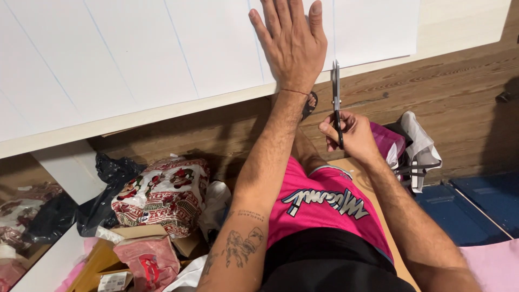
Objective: Cutting along marked lines on a large sheet of paper using scissors on a workshop table
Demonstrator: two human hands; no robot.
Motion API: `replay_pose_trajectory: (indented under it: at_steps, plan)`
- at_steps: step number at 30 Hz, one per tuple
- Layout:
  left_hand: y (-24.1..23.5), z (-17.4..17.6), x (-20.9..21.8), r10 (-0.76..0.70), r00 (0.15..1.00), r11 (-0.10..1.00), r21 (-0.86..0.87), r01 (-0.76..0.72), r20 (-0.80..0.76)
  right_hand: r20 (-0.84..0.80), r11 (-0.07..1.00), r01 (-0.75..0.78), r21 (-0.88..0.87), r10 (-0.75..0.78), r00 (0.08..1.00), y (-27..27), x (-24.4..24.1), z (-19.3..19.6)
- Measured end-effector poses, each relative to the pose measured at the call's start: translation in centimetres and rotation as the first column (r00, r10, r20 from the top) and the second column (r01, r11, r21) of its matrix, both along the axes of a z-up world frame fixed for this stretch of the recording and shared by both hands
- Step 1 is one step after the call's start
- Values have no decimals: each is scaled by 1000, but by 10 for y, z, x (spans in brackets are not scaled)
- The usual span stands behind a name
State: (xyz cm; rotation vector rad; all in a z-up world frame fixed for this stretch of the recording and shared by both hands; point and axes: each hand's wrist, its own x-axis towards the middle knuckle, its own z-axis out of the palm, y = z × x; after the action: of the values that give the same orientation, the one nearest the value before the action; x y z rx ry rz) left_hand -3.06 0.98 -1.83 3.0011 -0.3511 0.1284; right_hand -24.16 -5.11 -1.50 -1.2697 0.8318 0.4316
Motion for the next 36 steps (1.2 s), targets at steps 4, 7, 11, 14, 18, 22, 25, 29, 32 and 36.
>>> replay_pose_trajectory:
  at_steps: [4,7,11,14,18,22,25,29,32,36]
  plan:
    - [0,-1,1,-9,999,1000,-3,9,-45,5,1000,2,4,-2,1000,-1,2,3]
    - [1,-1,0,-10,1000,1000,-1,10,-17,9,1000,-2,-6,2,1000,-2,5,7]
    - [3,-4,-1,-27,999,995,-92,29,28,-5,1000,-5,-1,5,1000,-5,9,14]
    - [3,-4,-1,-28,999,994,-108,32,33,2,999,-31,-11,31,1000,-9,12,18]
    - [2,-3,-1,-27,999,990,-136,33,47,43,998,-62,-23,63,997,-9,18,19]
    - [4,-2,-1,-40,997,983,-177,52,71,31,994,-102,-42,103,994,-8,22,22]
    - [4,-3,0,-41,996,973,-222,58,83,20,999,-39,16,38,999,-8,21,19]
    - [4,-1,-1,-41,997,975,-217,54,61,-49,999,-3,50,6,999,-8,26,26]
    - [4,-2,0,-38,997,978,-201,51,67,-59,999,-6,39,8,998,-10,28,28]
    - [4,-4,-1,-39,997,983,-178,50,65,-81,1000,-11,15,12,997,-9,32,36]
